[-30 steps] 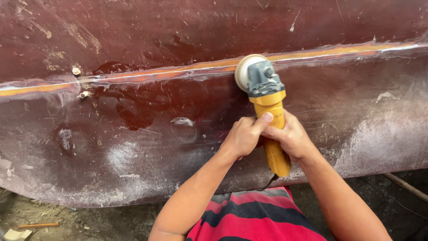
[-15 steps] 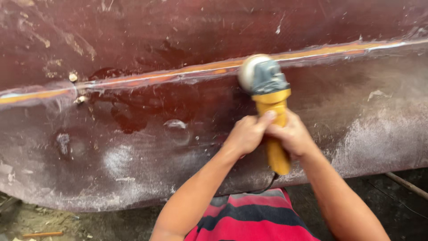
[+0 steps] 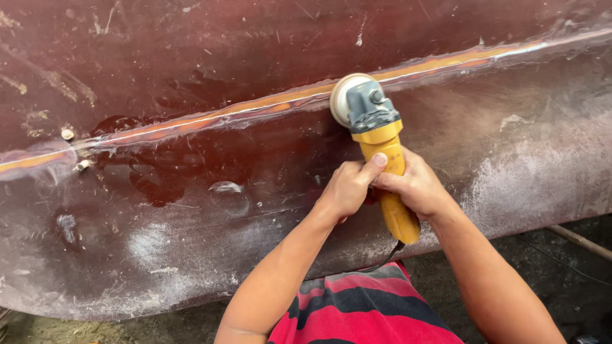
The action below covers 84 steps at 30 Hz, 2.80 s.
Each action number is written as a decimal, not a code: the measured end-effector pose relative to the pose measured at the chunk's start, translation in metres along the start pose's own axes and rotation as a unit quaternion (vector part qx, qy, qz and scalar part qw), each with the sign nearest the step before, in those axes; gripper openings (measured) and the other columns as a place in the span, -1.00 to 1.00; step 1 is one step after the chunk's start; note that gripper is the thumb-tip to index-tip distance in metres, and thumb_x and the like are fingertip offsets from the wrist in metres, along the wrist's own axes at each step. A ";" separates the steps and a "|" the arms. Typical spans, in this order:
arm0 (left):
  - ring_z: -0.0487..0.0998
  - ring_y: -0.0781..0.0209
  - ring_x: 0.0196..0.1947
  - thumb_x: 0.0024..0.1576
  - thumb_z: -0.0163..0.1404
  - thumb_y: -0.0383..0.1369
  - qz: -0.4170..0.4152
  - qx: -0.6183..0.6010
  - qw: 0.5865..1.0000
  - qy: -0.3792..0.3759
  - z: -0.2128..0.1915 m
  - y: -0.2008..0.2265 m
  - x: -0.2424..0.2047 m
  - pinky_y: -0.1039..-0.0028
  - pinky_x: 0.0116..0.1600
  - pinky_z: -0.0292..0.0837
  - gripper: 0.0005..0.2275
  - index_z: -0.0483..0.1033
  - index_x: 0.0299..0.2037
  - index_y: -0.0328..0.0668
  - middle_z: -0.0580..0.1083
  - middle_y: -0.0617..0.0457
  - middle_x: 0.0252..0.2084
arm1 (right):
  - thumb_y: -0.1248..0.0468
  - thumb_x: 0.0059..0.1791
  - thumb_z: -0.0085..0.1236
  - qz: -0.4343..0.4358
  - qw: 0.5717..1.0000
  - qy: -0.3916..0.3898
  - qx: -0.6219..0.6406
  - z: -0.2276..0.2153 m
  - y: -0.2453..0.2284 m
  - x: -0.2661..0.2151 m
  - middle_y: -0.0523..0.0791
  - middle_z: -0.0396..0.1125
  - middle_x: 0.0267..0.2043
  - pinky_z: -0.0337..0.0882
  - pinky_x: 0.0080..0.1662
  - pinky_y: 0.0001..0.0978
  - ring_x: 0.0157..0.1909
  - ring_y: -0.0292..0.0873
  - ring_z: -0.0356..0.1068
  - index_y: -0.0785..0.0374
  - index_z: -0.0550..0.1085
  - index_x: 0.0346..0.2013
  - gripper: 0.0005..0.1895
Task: The person plugs an electric polisher into a power strip and buffs the wooden surface with the polisher.
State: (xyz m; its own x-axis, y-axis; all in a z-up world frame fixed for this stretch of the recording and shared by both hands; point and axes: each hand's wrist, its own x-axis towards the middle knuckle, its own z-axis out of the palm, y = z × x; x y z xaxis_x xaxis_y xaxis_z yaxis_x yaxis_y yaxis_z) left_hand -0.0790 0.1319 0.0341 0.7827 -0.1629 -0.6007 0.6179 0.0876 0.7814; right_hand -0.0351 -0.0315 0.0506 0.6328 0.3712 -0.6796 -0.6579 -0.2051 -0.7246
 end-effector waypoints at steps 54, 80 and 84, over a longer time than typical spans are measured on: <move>-0.18 -0.38 0.58 0.36 -0.21 -0.01 0.136 0.607 0.723 0.302 -0.251 -0.048 -0.055 -0.18 0.56 -0.37 -0.34 0.07 0.54 -0.38 -0.06 -0.24 0.60 | 0.21 -0.21 0.40 -0.031 0.994 -0.029 -0.100 0.118 -0.004 0.008 -0.14 0.45 -0.20 0.48 -0.09 -0.34 -0.18 -0.27 0.44 0.28 0.44 -0.01 -0.47; -0.36 -0.26 0.60 0.38 -0.32 0.10 -0.122 0.453 0.702 0.536 -0.230 -0.013 -0.025 -0.09 0.57 -0.45 -0.24 -0.26 0.55 -0.39 -0.31 -0.26 0.61 | 0.27 -0.18 0.34 -0.055 0.996 -0.044 0.048 0.036 0.010 -0.005 -0.14 0.40 -0.27 0.48 -0.21 -0.33 -0.30 -0.26 0.42 0.28 0.43 -0.03 -0.54; -0.32 -0.29 0.60 0.40 -0.28 0.08 -0.088 0.460 0.685 0.558 -0.235 -0.026 -0.023 -0.10 0.57 -0.41 -0.26 -0.23 0.56 -0.36 -0.28 -0.30 0.61 | 0.24 -0.13 0.31 -0.024 0.997 0.024 0.070 -0.025 0.014 -0.007 -0.09 0.39 -0.28 0.51 -0.23 -0.24 -0.33 -0.17 0.45 0.30 0.41 -0.03 -0.57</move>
State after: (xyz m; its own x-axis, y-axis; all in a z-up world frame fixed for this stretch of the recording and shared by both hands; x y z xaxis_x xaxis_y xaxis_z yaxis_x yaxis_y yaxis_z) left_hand -0.0956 0.3640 -0.0118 0.5881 0.8071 -0.0529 0.8040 -0.5762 0.1469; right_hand -0.0388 -0.0593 0.0427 0.6818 0.3340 -0.6508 -0.6743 -0.0579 -0.7362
